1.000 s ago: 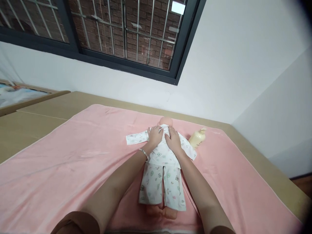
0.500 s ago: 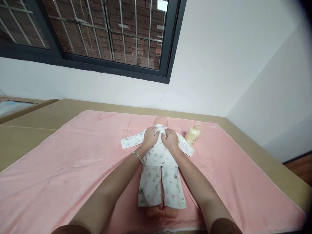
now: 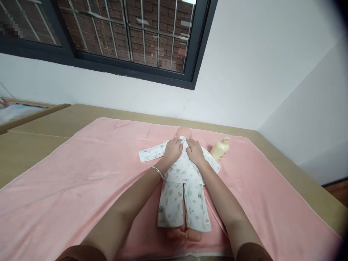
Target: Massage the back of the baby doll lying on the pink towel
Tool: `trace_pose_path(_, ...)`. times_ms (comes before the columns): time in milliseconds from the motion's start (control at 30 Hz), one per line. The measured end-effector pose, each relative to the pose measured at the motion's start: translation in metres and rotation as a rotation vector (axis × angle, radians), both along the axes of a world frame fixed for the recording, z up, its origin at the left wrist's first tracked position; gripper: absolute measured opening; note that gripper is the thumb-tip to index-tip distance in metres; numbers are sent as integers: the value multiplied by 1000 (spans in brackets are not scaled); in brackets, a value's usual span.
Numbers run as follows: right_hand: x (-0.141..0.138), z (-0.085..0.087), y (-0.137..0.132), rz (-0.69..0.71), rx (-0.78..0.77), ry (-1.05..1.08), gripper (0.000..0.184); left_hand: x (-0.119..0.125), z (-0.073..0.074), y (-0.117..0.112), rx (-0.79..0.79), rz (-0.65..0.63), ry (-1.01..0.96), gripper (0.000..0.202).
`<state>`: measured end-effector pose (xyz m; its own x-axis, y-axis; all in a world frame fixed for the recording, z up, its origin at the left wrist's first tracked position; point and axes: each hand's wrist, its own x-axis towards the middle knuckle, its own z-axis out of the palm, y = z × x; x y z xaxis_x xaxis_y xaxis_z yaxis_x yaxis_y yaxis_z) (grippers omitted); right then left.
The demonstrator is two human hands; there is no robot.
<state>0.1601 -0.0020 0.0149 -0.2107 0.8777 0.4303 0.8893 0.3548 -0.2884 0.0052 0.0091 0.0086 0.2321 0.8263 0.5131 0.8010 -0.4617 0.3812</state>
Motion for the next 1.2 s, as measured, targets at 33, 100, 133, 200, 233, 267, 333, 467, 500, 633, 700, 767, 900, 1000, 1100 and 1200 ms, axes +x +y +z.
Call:
trace_pose_path(33, -1, -2, -2, -10, 30, 8, 52, 0, 1, -2, 13, 1, 11, 32)
trace_pose_path(100, -3, -5, -6, -50, 96, 45, 46, 2, 2, -5, 28, 27, 24, 31)
trace_pose_path(133, -4, -7, -9, -79, 122, 68, 43, 2, 1, -7, 32, 48, 25, 31)
trace_pose_path(200, -7, -9, -13, -133, 143, 105, 39, 3, -1, -8, 42, 88, 14, 31)
trace_pose_path(233, -7, -9, -15, -154, 141, 116, 37, 4, -3, -8, 49, 104, 3, 31)
trace_pose_path(267, -8, -9, -15, -170, 135, 122, 37, 4, -5, -7, 55, 119, -9, 31)
trace_pose_path(333, -8, -7, -14, -177, 121, 122, 38, 5, -8, -4, 66, 143, -21, 29)
trace_pose_path(467, -2, -5, -5, -41, 91, 62, 44, 2, -12, 5, 84, 112, -3, 30)
trace_pose_path(500, -1, -5, -3, -3, 78, 45, 45, 1, -12, 7, 95, 90, 6, 30)
trace_pose_path(633, 2, -6, 1, 42, 70, 25, 44, 0, -13, 9, 183, 4, 12, 30)
trace_pose_path(700, 1, -7, -1, 20, 111, 48, 40, 1, -14, 5, 230, 0, -13, 28)
trace_pose_path(767, -2, -8, -5, -37, 162, 77, 35, 3, -15, 1, 243, 48, -50, 28)
trace_pose_path(900, -8, -7, -14, -166, 183, 103, 28, 7, -15, -5, 187, 163, -106, 28)
trace_pose_path(1000, -8, -6, -14, -188, 132, 117, 32, 6, -14, -2, 161, 176, -107, 26)
trace_pose_path(1100, -3, -6, -7, -83, 94, 106, 39, 2, -14, 4, 134, 101, -80, 27)
trace_pose_path(1200, 3, -8, 0, 30, 68, 78, 45, -1, -14, 11, 113, 25, -72, 30)
